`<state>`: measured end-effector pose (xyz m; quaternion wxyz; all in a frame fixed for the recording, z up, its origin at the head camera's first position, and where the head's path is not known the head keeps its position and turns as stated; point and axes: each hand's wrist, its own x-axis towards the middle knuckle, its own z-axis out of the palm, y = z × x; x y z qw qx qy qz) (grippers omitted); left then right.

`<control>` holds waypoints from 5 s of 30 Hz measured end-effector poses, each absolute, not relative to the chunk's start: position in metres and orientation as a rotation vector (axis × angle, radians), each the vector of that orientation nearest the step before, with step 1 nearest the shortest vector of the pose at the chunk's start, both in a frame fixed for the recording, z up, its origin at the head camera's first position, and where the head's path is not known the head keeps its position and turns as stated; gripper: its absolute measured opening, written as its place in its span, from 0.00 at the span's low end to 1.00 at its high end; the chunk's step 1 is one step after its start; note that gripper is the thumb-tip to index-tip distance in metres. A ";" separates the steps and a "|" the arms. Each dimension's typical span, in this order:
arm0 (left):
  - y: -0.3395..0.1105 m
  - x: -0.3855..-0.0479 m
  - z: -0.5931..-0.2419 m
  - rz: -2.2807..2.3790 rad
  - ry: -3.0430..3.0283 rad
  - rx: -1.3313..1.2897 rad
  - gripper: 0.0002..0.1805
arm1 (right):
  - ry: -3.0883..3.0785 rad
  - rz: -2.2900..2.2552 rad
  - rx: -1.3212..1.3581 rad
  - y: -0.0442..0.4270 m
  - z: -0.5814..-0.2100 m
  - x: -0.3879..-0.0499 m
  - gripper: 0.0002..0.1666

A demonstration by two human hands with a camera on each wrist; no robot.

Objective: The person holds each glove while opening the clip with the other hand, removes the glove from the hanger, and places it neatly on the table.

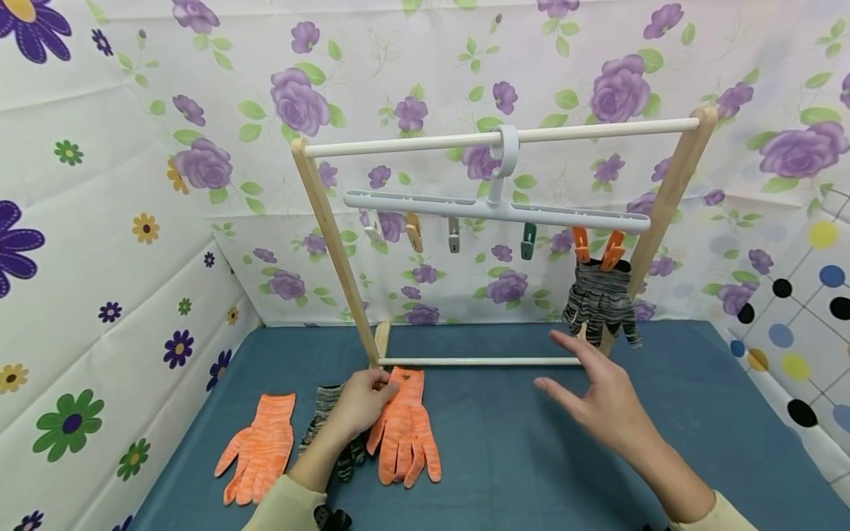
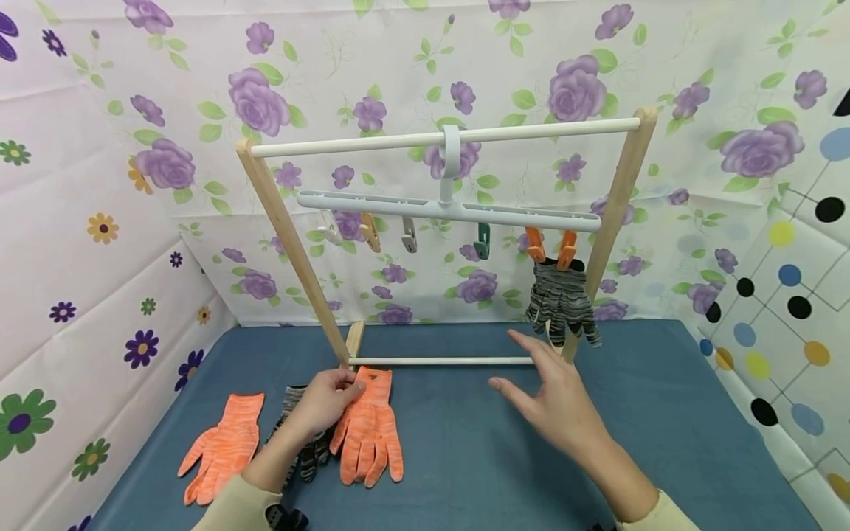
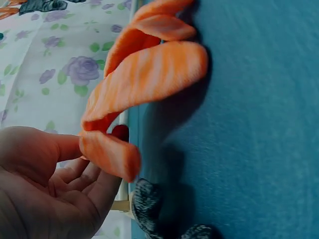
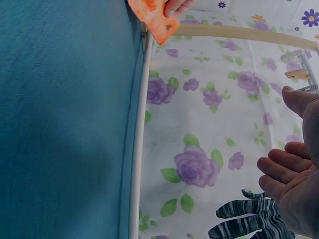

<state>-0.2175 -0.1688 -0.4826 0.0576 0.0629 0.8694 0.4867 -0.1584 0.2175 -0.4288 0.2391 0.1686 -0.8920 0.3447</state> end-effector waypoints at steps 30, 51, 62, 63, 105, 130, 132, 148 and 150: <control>-0.158 -0.216 -0.487 1.161 2.981 0.248 0.28 | -2.416 0.914 0.415 0.231 -0.431 -0.147 0.48; -0.144 -0.212 -0.463 1.358 2.967 0.450 0.34 | -2.330 0.868 0.384 0.245 -0.411 -0.144 0.48; -0.130 -0.214 -0.449 1.449 2.930 0.535 0.34 | -2.234 0.859 0.379 0.261 -0.393 -0.143 0.50; -0.129 -0.215 -0.448 1.450 2.930 0.542 0.33 | -2.231 0.856 0.373 0.262 -0.391 -0.143 0.50; 0.004 -0.252 -0.385 1.622 2.658 0.992 0.33 | -2.153 0.804 0.316 0.301 -0.355 -0.154 0.50; 0.073 -0.284 -0.356 1.755 2.460 1.066 0.34 | -2.191 0.799 0.296 0.304 -0.333 -0.164 0.48; 0.077 -0.285 -0.355 1.760 2.440 1.065 0.34 | -2.186 0.799 0.307 0.304 -0.331 -0.166 0.48; 0.095 -0.288 -0.353 1.758 2.420 1.136 0.10 | -2.162 0.826 0.367 0.298 -0.325 -0.175 0.44; 0.094 -0.287 -0.353 1.748 2.419 1.156 0.08 | -2.162 0.826 0.367 0.298 -0.325 -0.175 0.44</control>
